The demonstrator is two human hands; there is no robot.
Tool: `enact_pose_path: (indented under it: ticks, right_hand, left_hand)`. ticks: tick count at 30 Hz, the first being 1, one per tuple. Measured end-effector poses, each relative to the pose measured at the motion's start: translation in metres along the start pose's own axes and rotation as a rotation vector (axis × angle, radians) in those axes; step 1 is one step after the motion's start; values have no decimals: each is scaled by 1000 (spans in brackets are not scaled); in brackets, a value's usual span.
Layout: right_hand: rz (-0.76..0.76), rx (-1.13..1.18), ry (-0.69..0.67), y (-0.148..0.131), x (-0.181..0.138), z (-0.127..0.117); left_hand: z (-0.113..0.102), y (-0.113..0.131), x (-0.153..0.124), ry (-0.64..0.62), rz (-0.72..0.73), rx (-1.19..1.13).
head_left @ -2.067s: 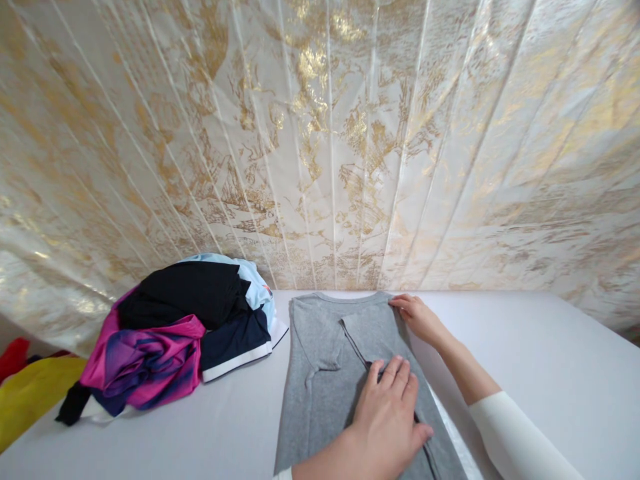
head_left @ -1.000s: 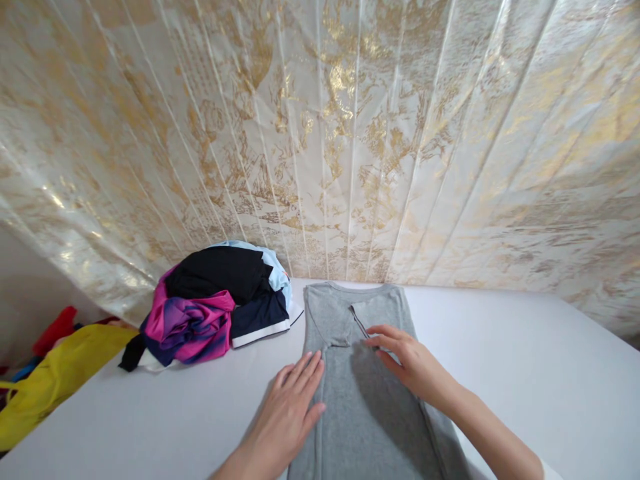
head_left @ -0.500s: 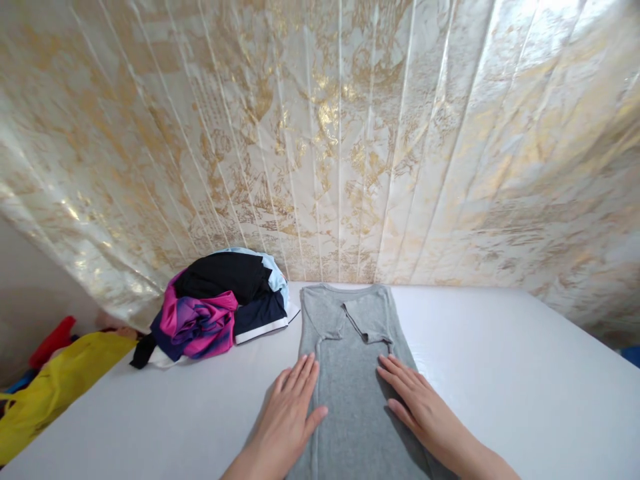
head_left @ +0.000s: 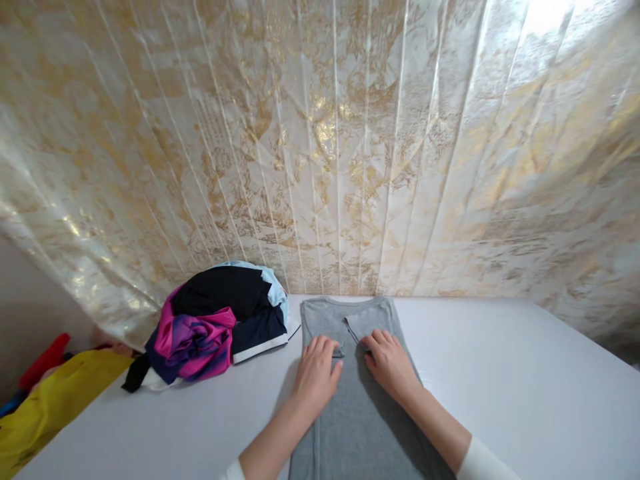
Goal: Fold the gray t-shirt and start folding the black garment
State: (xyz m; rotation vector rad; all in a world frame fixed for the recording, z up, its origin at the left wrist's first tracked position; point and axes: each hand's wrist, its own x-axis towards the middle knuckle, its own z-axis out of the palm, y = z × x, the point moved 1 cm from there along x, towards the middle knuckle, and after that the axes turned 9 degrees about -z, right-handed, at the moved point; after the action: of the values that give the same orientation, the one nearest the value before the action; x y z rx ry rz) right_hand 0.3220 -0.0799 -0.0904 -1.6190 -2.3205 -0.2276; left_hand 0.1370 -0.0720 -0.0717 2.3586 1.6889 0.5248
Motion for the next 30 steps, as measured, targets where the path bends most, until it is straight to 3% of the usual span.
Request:
enact_pose_path:
  ticks: [6, 12, 16, 23, 27, 30]
  right_hand:
    - [-14, 55, 61, 5, -4, 20]
    - [-35, 333, 218, 9, -2, 18]
    - [26, 549, 287, 13, -3, 18]
    - [319, 772, 467, 46, -5, 20]
    - [360, 888, 467, 69, -5, 25]
    - [329, 891, 431, 79, -5, 34]
  left_hand:
    - [24, 16, 90, 21, -165, 26]
    - [42, 28, 126, 2, -273, 15]
    - [43, 25, 129, -24, -305, 25]
    - [40, 30, 120, -20, -237, 21]
    - [31, 34, 102, 11, -55, -13]
    - [28, 34, 80, -69, 176, -38]
